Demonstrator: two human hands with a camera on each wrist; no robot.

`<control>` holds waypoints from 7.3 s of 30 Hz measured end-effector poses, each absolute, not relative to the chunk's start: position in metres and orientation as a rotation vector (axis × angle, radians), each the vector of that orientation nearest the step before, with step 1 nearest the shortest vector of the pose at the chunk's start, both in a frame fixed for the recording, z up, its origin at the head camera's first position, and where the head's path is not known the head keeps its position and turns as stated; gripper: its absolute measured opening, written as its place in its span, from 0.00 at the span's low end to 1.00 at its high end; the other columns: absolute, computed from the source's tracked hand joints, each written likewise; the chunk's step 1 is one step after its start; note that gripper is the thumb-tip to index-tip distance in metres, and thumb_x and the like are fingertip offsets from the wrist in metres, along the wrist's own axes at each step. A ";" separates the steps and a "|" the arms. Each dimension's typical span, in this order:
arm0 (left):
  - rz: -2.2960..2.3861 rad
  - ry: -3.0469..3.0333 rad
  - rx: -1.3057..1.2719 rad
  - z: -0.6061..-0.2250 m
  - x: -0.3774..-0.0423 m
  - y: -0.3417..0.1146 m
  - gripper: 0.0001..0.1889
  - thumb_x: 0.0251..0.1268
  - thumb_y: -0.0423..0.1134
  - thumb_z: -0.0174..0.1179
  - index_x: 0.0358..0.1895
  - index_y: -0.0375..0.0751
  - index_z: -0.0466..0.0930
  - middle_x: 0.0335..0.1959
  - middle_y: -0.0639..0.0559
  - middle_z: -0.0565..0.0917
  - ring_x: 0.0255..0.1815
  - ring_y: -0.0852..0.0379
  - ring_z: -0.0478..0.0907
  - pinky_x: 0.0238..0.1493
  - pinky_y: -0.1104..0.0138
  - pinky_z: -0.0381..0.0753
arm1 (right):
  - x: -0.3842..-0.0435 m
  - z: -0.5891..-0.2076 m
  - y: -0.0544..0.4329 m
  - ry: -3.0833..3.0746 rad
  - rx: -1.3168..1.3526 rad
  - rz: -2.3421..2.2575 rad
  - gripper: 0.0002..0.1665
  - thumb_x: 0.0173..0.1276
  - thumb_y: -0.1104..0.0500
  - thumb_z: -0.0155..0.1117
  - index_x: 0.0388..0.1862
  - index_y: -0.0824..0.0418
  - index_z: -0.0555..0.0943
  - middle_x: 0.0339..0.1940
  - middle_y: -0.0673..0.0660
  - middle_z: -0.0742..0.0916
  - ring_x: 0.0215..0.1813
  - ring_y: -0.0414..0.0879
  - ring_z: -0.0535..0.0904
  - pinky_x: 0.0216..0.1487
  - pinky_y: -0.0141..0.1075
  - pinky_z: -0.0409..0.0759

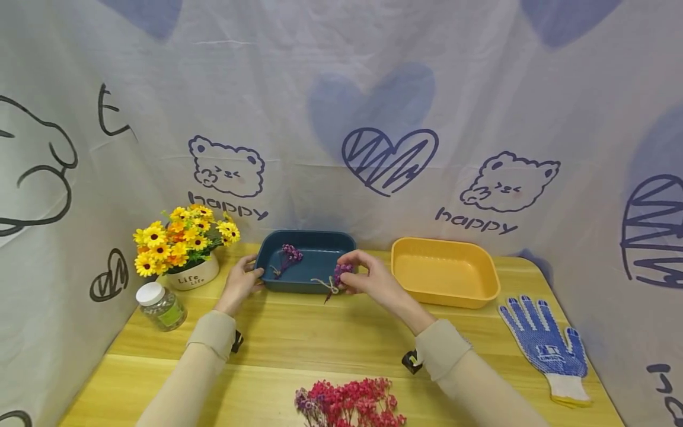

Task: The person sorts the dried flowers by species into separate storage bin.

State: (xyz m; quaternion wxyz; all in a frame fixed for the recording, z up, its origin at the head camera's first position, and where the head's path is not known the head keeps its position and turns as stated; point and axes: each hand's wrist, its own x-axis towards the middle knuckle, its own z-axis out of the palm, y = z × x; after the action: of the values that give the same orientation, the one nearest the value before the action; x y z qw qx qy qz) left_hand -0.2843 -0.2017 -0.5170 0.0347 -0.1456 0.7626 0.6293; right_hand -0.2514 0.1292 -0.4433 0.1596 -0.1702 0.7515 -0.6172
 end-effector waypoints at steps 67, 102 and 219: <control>2.033 2.300 -0.442 -0.520 -0.278 -0.199 0.29 0.82 0.30 0.50 0.81 0.37 0.60 0.74 0.27 0.69 0.68 0.31 0.77 0.66 0.46 0.83 | -0.333 -0.485 0.039 2.388 -0.283 -1.576 0.23 0.79 0.64 0.62 0.71 0.63 0.76 0.73 0.68 0.78 0.59 0.59 0.86 0.61 0.53 0.87; 2.016 2.310 -0.420 -0.515 -0.274 -0.197 0.30 0.83 0.31 0.48 0.83 0.36 0.56 0.76 0.27 0.66 0.72 0.30 0.74 0.71 0.41 0.77 | -0.146 -0.467 0.046 2.366 -1.274 -0.216 0.28 0.70 0.35 0.70 0.67 0.35 0.80 0.60 0.39 0.83 0.53 0.38 0.75 0.47 0.39 0.73; 2.044 2.290 -0.422 -0.521 -0.275 -0.203 0.28 0.84 0.33 0.48 0.82 0.34 0.57 0.73 0.28 0.69 0.71 0.31 0.74 0.70 0.42 0.79 | -0.217 -0.452 0.136 1.964 -0.687 -1.558 0.15 0.87 0.51 0.51 0.62 0.59 0.72 0.45 0.59 0.85 0.35 0.44 0.85 0.35 0.37 0.85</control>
State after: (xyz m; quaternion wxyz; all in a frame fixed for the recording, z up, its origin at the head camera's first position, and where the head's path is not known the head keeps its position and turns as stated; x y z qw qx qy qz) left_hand -0.2755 -0.2033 -0.5215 0.0217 -0.1362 0.7389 0.6595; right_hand -0.2171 0.1359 -0.4522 0.2679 -0.2548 0.7278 -0.5775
